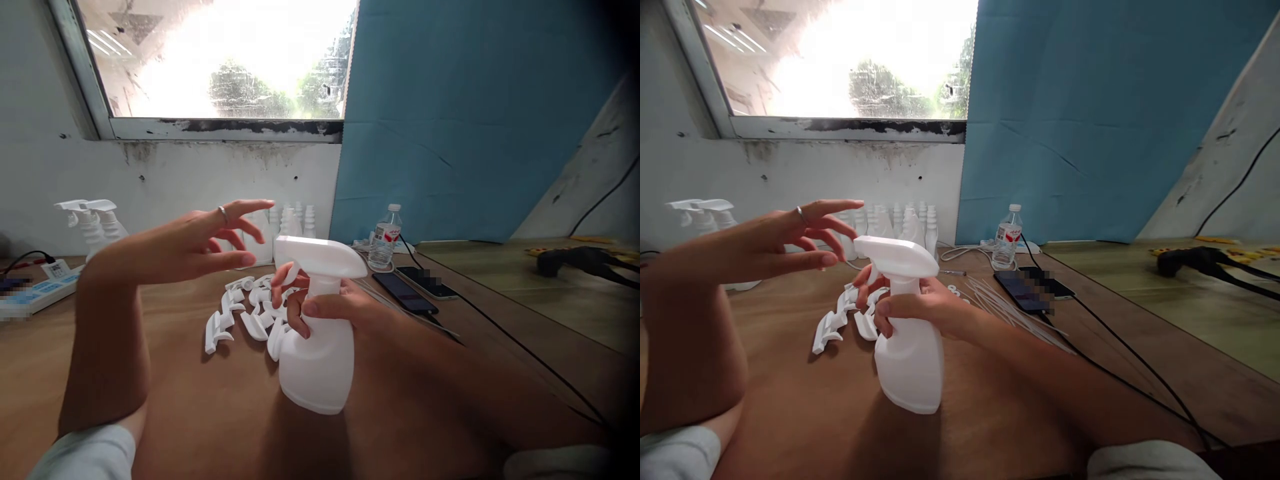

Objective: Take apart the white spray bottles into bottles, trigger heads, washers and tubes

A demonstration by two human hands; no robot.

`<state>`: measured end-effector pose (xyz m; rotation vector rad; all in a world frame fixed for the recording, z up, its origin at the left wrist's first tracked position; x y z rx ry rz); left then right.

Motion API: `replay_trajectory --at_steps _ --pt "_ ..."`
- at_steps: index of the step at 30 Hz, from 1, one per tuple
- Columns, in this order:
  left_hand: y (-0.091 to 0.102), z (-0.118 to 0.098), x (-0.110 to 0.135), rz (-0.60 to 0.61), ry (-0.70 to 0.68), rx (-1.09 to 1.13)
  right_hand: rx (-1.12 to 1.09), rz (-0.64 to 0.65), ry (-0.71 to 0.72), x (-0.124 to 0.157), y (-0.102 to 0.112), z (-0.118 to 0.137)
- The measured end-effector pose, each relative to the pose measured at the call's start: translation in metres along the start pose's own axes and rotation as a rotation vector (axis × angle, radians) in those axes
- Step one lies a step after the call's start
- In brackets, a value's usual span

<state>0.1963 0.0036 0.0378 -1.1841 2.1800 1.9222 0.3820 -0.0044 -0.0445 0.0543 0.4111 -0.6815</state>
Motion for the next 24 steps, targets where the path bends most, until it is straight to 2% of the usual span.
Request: replay_trajectory --at_steps 4,7,11,14,19,24 --pt "0.013 0.028 0.027 0.249 0.148 -0.062 0.004 -0.024 0.017 0.001 -0.002 0.001" --pt "0.017 0.035 0.037 0.300 0.211 -0.089 -0.005 -0.012 -0.001 0.001 -0.001 0.000" --pt "0.011 0.026 0.030 0.258 0.212 -0.042 0.073 -0.031 0.072 0.000 0.005 0.002" --pt "0.003 0.011 0.015 0.210 0.119 -0.050 0.061 -0.018 0.066 0.000 0.004 0.002" --pt "-0.005 -0.012 -0.006 -0.027 -0.071 -0.109 -0.017 0.026 -0.014 0.002 -0.004 -0.001" --pt "-0.010 -0.022 -0.012 -0.165 -0.188 -0.129 0.023 0.042 -0.034 0.003 -0.003 -0.003"
Point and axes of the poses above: each hand's wrist, its own x-axis away from the middle knuckle, its own y-axis out of the back of the hand, z = x × y, the point moved 4 cm from there along -x, towards the middle knuckle, and after that the axes turned 5 degrees about -z, right-handed, at the moved point
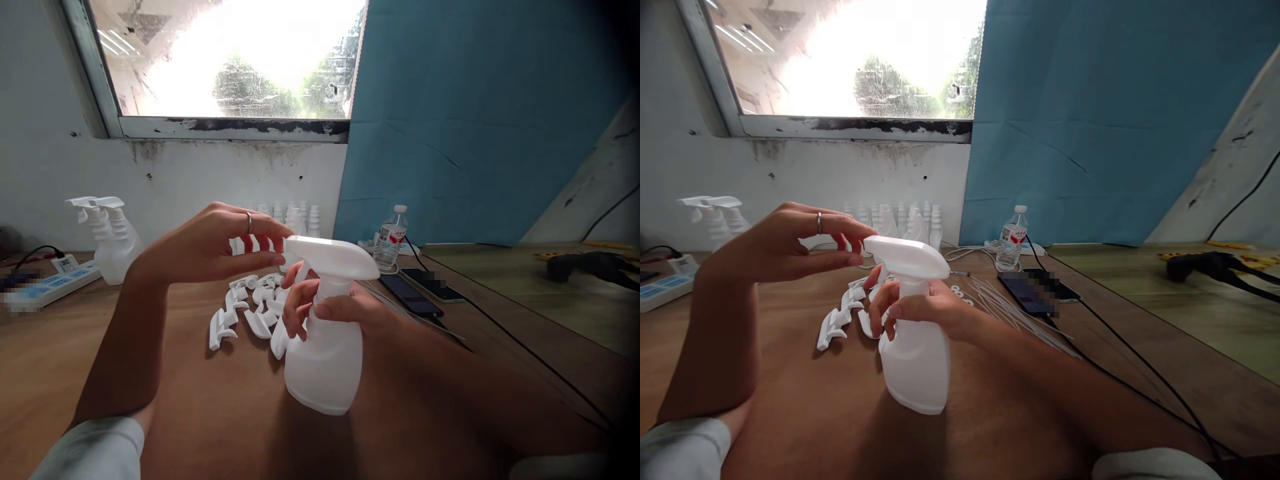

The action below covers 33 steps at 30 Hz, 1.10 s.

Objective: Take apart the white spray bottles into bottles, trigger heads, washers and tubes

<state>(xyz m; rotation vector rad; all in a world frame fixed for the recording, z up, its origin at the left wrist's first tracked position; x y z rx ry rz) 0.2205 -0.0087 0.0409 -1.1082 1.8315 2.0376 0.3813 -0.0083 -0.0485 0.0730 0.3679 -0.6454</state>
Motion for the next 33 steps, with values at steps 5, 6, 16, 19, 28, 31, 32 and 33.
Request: replay_trajectory --at_steps 5,6,16,19,28,31,32,33 --pt "0.001 -0.002 -0.002 -0.136 -0.014 -0.034 0.017 0.027 0.010 0.001 0.000 0.001" --pt "0.001 -0.002 -0.002 -0.150 -0.010 -0.033 0.018 0.030 0.008 0.001 0.000 0.001" --pt "-0.008 -0.006 -0.009 -0.186 -0.029 0.009 0.073 0.068 -0.005 0.001 0.001 0.002" --pt "0.000 -0.007 -0.006 -0.195 -0.017 0.025 0.170 0.091 -0.044 0.002 0.002 0.008" --pt "0.072 0.024 0.043 -0.674 0.426 -0.078 0.752 -0.328 0.201 0.025 0.043 0.076" --pt "0.088 0.051 0.062 -0.751 0.608 -0.209 0.878 -0.487 0.283 0.040 0.052 0.103" --pt "0.092 0.064 0.069 -0.741 0.662 -0.233 0.913 -0.538 0.303 0.044 0.055 0.109" --pt "0.095 0.080 0.076 -0.742 0.704 -0.262 0.948 -0.586 0.327 0.048 0.057 0.115"
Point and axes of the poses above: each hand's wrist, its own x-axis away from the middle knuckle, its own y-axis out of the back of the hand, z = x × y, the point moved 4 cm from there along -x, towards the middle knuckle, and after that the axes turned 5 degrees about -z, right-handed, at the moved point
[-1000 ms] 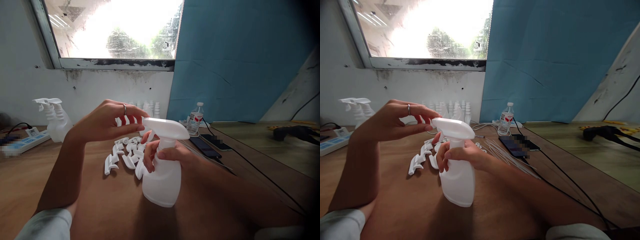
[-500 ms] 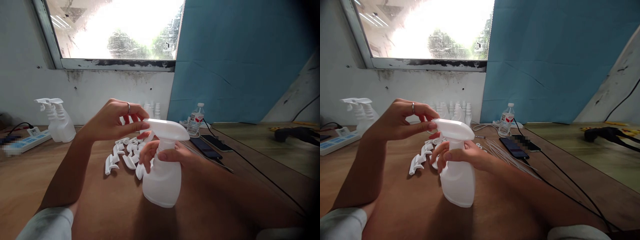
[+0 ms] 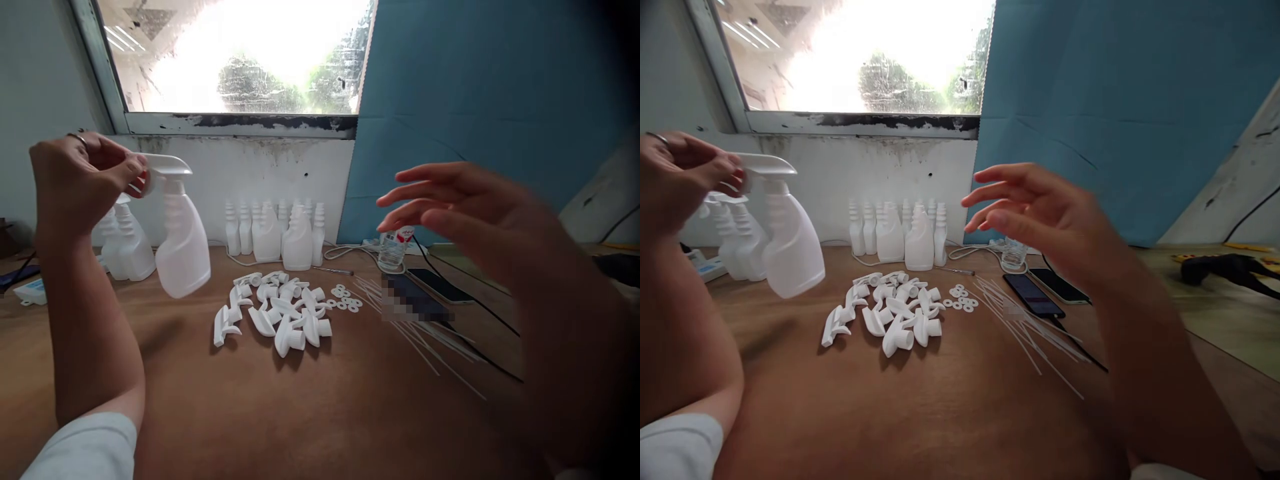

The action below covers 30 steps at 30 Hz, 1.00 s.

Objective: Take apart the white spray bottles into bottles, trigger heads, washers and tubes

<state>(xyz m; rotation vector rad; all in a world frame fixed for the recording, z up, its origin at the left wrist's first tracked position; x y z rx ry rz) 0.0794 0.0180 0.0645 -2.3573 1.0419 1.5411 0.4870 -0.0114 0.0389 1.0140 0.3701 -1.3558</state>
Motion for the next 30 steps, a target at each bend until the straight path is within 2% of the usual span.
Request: replay_trajectory --at_steps 2,3,4,7,10,19,30 --pt "-0.002 0.037 -0.014 -0.065 0.052 -0.114 0.058 -0.087 0.036 0.000 0.011 0.002" --pt "-0.002 0.055 -0.021 -0.177 0.073 -0.194 0.073 -0.121 0.060 0.000 0.015 0.004" --pt "-0.004 0.074 -0.026 -0.221 0.094 -0.261 0.079 -0.143 0.082 0.000 0.018 0.004" --pt "-0.014 0.122 -0.038 -0.228 0.147 -0.415 0.063 -0.173 0.117 0.000 0.022 0.005" --pt "-0.021 0.148 -0.039 -0.228 0.141 -0.551 0.062 -0.173 0.103 0.000 0.022 0.003" --pt "-0.029 0.173 -0.027 -0.239 0.227 -0.581 0.168 -0.177 0.027 -0.002 0.022 -0.002" --pt "-0.017 0.185 -0.027 -0.278 0.246 -0.559 0.184 -0.108 -0.018 -0.001 0.021 -0.001"
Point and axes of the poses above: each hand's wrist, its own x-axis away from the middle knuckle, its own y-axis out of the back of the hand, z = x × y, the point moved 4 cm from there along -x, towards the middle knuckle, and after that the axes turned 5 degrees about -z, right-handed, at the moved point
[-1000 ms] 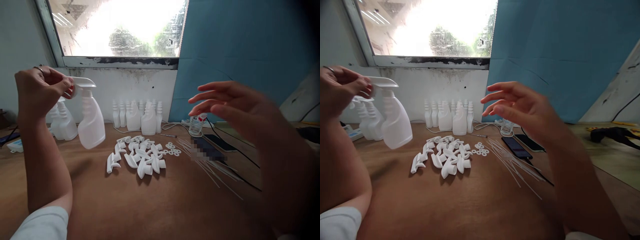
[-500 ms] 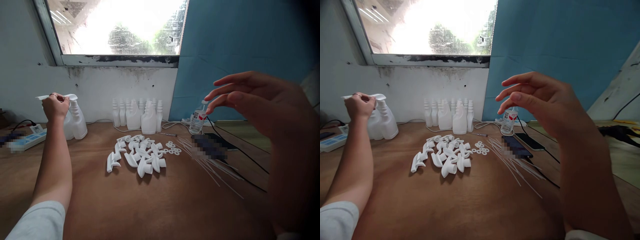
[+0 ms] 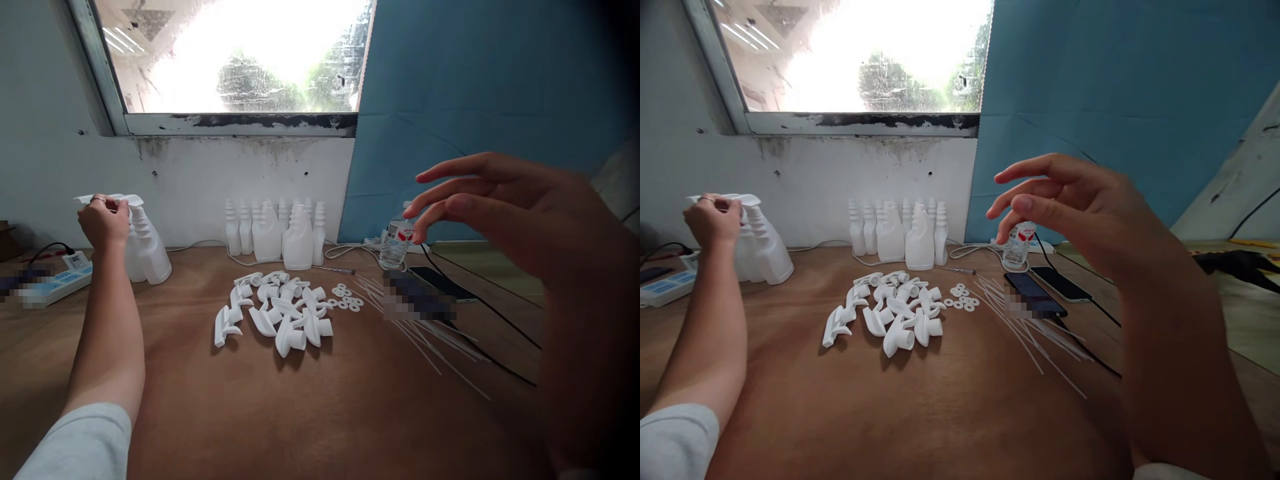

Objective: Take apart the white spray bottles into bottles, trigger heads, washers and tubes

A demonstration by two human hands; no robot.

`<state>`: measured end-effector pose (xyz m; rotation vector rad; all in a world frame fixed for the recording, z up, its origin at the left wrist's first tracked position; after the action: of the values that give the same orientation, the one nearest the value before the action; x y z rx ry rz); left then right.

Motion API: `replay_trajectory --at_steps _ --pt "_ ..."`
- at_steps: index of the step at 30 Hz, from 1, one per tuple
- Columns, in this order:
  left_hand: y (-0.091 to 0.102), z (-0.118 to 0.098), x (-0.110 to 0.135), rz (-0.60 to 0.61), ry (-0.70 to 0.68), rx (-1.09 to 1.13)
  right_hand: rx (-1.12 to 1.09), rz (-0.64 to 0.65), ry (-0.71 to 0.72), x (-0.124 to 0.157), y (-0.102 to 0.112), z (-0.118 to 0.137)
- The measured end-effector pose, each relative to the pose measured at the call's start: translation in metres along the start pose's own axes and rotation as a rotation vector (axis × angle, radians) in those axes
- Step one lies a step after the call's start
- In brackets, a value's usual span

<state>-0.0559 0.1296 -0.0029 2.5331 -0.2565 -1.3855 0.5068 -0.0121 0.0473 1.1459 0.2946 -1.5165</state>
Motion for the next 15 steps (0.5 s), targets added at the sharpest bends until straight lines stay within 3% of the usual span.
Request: replay_trajectory --at_steps 15 --pt "-0.0031 0.0052 0.0021 0.026 0.092 0.013 0.029 0.071 -0.005 0.0008 -0.0031 -0.0015"
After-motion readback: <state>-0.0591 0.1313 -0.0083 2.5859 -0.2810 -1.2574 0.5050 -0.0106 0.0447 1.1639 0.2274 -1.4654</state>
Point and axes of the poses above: each hand's wrist, its own x-axis away from the middle knuckle, its own y-axis out of the back of the hand, z = x × y, the point moved 4 cm from there along -x, towards the middle knuckle, and after that the axes turned 5 degrees about -z, right-handed, at the moved point
